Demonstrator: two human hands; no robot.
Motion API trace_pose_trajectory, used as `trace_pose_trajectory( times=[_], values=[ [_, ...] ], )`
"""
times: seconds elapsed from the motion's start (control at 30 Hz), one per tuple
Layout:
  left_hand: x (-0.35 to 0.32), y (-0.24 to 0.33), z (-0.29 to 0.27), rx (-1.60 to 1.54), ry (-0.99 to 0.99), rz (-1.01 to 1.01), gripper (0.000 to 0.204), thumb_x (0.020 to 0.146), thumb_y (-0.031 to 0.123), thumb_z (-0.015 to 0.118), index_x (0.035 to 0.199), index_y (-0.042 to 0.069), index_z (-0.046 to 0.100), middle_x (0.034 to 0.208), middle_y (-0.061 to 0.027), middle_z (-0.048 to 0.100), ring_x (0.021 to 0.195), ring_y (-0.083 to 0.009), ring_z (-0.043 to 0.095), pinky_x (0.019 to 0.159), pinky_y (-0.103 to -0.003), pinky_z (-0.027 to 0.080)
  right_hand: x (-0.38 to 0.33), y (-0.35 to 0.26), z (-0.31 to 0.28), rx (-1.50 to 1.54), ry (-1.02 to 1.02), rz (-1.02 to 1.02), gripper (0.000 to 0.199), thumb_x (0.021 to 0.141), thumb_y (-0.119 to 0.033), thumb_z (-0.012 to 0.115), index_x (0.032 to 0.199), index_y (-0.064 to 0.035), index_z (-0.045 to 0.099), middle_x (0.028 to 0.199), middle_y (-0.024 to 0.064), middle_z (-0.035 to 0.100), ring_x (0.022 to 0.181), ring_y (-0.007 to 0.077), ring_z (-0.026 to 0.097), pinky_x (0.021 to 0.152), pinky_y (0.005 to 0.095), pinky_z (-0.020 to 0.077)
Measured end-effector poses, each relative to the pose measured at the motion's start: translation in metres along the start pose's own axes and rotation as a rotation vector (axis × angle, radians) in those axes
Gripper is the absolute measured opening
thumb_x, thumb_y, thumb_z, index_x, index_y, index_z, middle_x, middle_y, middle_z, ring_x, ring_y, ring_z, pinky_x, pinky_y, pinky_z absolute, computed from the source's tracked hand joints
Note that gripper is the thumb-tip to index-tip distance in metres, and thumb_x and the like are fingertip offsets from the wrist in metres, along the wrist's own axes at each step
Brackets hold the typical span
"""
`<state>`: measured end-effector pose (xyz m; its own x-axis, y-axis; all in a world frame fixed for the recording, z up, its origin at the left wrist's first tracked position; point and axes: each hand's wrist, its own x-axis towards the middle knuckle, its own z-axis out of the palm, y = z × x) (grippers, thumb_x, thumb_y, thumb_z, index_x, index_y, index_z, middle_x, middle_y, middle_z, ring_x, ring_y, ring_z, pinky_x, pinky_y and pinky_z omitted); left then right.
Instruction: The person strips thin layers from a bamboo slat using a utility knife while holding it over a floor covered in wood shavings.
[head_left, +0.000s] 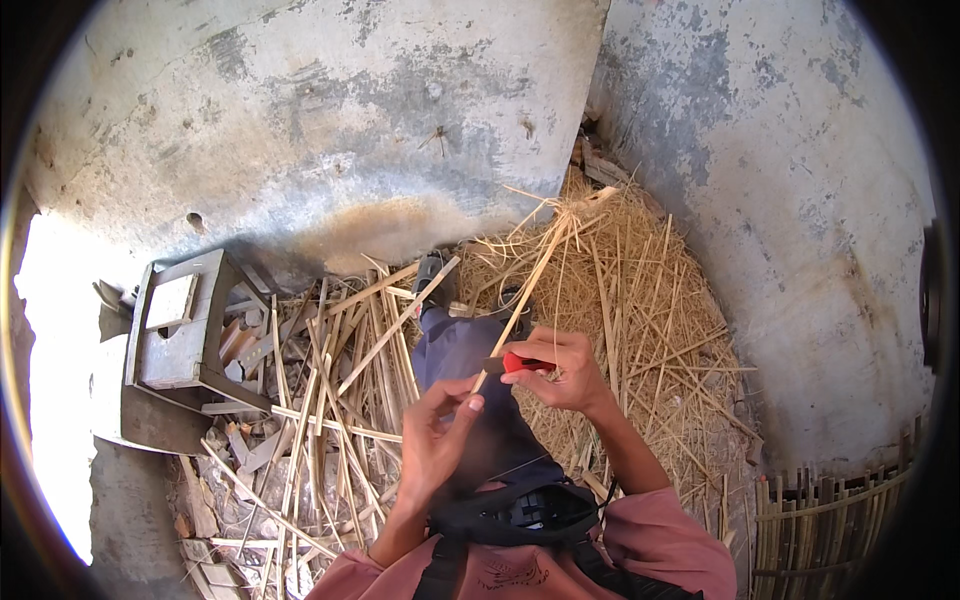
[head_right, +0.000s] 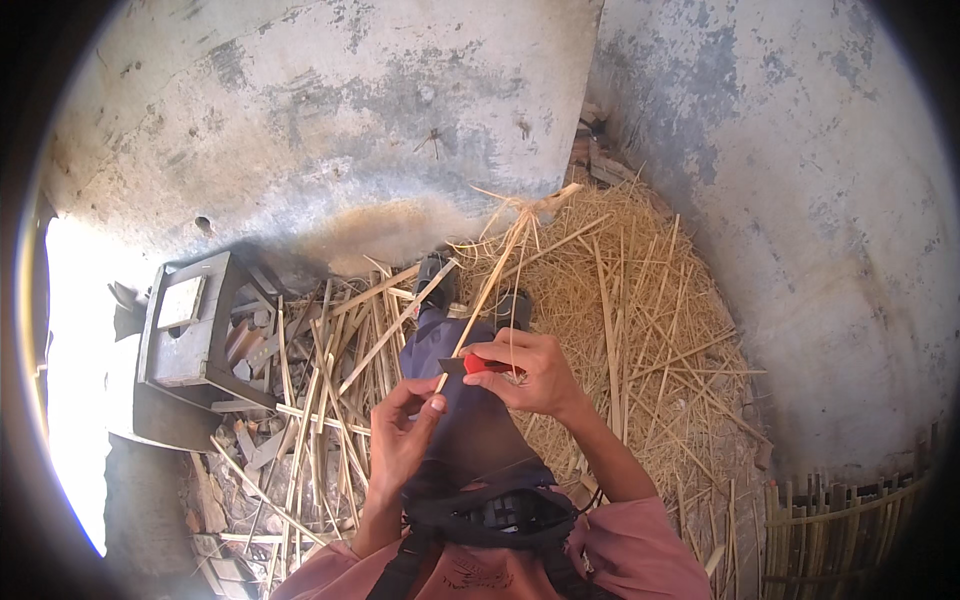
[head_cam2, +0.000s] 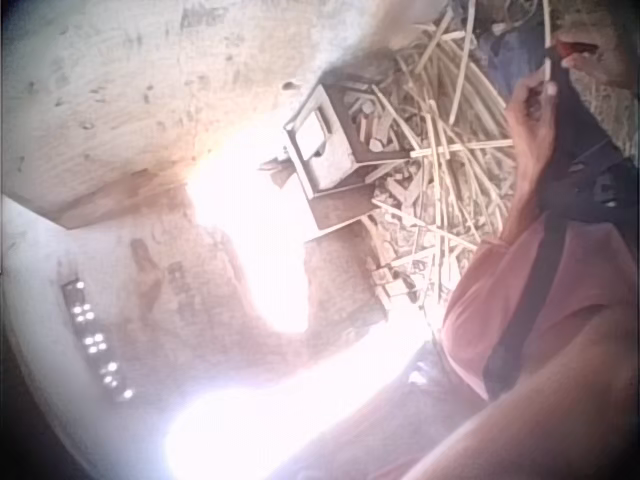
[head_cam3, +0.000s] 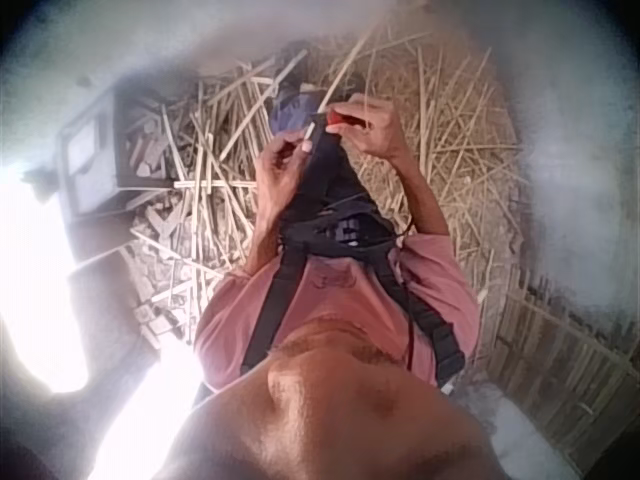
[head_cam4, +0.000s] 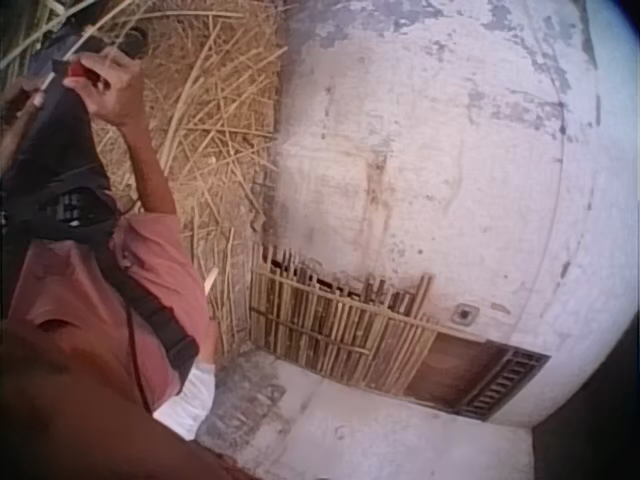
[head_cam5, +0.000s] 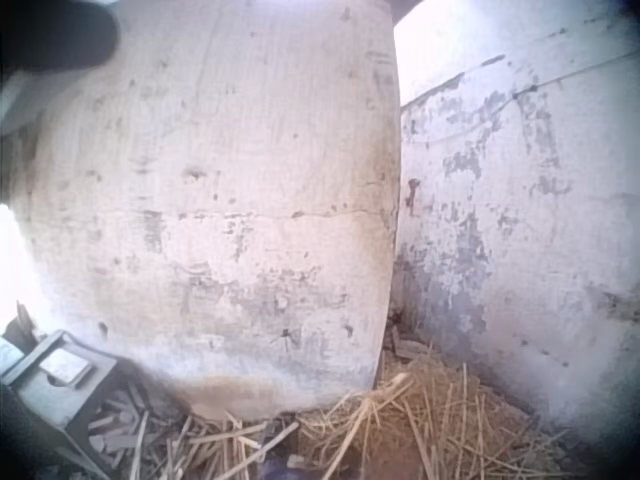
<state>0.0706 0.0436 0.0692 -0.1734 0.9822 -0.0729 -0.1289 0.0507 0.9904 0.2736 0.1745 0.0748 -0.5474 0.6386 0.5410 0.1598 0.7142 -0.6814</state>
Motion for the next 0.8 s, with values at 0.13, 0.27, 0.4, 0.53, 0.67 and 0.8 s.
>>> trace_pose_trajectory(
  times=[0.13, 0.27, 0.4, 0.53, 0.67, 0.8],
  values=[
    [-0.001, -0.001, 0.001, 0.009, 0.018, 0.010, 0.027, 0.105, 0.007, 0.072, 0.130, -0.003, 0.071, 0.108, -0.0044, 0.074, 0.101, -0.0091, 0.067, 0.086, -0.025, 0.054, 0.000, -0.005, 0.000, -0.009, 0.015, 0.015, 0.032, 0.084, -0.017, 0.092, 0.112, -0.0045, 0.083, 0.079, 0.0051, 0.068, 0.063, 0.0123, 0.060, 0.055, 0.0282, 0.0470],
    [0.002, -0.008, 0.000, -0.014, 0.026, 0.050, 0.024, 0.106, 0.008, 0.072, 0.127, -0.003, 0.072, 0.103, -0.0034, 0.073, 0.096, -0.0082, 0.065, 0.083, -0.024, 0.052, -0.001, -0.008, 0.007, -0.048, 0.073, 0.045, 0.030, 0.084, -0.014, 0.091, 0.112, -0.0054, 0.084, 0.080, 0.0065, 0.071, 0.065, 0.0147, 0.065, 0.057, 0.0295, 0.0505],
    [0.003, -0.011, 0.003, -0.009, 0.058, 0.081, 0.023, 0.106, 0.011, 0.072, 0.124, -0.002, 0.071, 0.095, -0.0026, 0.072, 0.088, -0.0067, 0.063, 0.078, -0.022, 0.050, -0.001, -0.005, 0.009, -0.070, 0.117, 0.041, 0.030, 0.084, -0.013, 0.090, 0.112, -0.0057, 0.084, 0.081, 0.0074, 0.072, 0.067, 0.0162, 0.068, 0.059, 0.0304, 0.0519],
    [0.002, -0.014, 0.001, 0.007, 0.071, 0.080, 0.022, 0.106, 0.010, 0.072, 0.124, -0.003, 0.071, 0.094, -0.0019, 0.071, 0.087, -0.0067, 0.063, 0.077, -0.023, 0.050, 0.002, -0.007, 0.009, -0.107, 0.127, 0.046, 0.029, 0.083, -0.020, 0.092, 0.108, -0.0077, 0.084, 0.079, 0.0052, 0.072, 0.064, 0.0179, 0.069, 0.058, 0.0317, 0.0534],
    [0.000, -0.013, 0.000, 0.032, 0.061, 0.071, 0.023, 0.106, 0.010, 0.072, 0.124, -0.004, 0.071, 0.098, -0.0025, 0.072, 0.091, -0.0077, 0.065, 0.082, -0.024, 0.051, 0.005, -0.003, 0.006, -0.124, 0.184, 0.097, 0.027, 0.084, -0.019, 0.091, 0.107, -0.0062, 0.083, 0.076, 0.0056, 0.070, 0.060, 0.0150, 0.063, 0.055, 0.0297, 0.0477],
    [-0.011, -0.028, -0.008, 0.074, 0.049, 0.038, 0.025, 0.105, 0.009, 0.072, 0.125, -0.005, 0.072, 0.108, -0.0057, 0.076, 0.101, -0.0090, 0.068, 0.089, -0.025, 0.053, 0.014, 0.008, -0.014, -0.171, 0.260, 0.166, 0.027, 0.088, -0.019, 0.089, 0.107, -0.0015, 0.082, 0.077, 0.0076, 0.070, 0.059, 0.0124, 0.058, 0.054, 0.0289, 0.0426]
  ],
)
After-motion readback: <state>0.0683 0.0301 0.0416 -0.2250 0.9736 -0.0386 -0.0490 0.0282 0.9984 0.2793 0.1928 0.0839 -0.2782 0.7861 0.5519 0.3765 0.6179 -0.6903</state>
